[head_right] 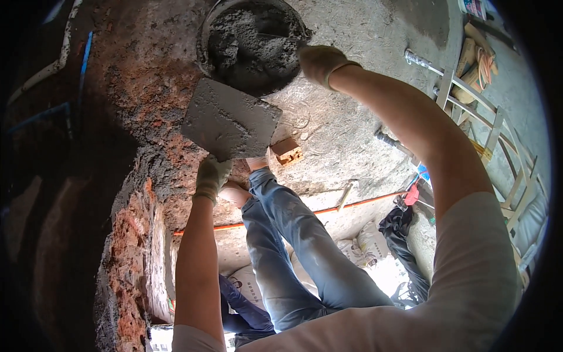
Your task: Applying mortar to a brick wall using a trowel and a hawk during a renovation.
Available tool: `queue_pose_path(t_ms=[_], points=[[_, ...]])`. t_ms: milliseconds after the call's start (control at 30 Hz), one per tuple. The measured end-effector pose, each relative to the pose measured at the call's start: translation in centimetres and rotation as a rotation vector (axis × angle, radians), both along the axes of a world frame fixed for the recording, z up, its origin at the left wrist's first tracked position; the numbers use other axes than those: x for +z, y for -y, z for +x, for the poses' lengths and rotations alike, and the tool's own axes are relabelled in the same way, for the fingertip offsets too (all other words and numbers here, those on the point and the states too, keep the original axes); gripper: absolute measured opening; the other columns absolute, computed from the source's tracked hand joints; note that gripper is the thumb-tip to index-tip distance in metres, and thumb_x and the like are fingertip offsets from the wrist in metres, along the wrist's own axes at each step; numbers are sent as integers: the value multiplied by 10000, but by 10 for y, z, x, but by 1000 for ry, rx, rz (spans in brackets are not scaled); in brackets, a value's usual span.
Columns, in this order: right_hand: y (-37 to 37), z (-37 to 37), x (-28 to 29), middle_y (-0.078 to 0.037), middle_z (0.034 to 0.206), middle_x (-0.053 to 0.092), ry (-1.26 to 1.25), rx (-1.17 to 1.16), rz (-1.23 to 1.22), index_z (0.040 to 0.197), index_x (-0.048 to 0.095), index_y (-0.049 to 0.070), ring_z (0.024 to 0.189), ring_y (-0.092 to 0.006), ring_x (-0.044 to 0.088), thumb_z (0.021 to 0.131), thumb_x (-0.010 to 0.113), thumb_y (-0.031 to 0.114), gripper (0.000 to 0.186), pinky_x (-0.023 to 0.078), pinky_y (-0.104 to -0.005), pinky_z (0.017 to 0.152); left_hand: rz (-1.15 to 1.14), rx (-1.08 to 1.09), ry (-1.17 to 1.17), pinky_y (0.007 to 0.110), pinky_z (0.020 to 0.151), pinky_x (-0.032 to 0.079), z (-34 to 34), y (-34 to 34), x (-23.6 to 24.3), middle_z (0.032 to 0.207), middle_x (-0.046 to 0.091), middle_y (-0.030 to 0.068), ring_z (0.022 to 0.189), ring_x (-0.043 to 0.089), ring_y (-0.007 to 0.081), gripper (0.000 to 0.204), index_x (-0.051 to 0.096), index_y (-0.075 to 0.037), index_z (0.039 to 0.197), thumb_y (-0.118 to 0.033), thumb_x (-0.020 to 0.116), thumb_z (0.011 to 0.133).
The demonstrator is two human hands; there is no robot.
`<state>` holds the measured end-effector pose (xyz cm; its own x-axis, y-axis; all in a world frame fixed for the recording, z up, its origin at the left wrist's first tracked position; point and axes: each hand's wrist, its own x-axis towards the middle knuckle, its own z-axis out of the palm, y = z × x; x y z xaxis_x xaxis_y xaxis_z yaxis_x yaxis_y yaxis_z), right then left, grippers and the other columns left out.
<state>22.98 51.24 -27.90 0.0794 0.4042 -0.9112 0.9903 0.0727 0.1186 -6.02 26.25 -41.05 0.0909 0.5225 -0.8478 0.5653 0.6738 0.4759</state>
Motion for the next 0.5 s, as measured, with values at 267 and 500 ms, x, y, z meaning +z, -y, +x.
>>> queue_pose_path(t_ms=[267,500], points=[[13,-54,0,-225,1055,655,-154,-221,-242,1315,502,-51,821,-212,646,879,436,-99,443,566,-327,700,-95,-157,-105,433,827,532,-22,-36,40,983,708,235,958,682,387,411,686,-4,995,-352,669,777],[20,-72,-84,-240,958,678,-172,348,164,1229,517,-130,842,-271,711,1003,359,31,319,615,-365,672,-43,-183,-127,417,822,548,-37,-21,33,936,719,220,925,695,375,358,698,-7,937,-334,673,794]])
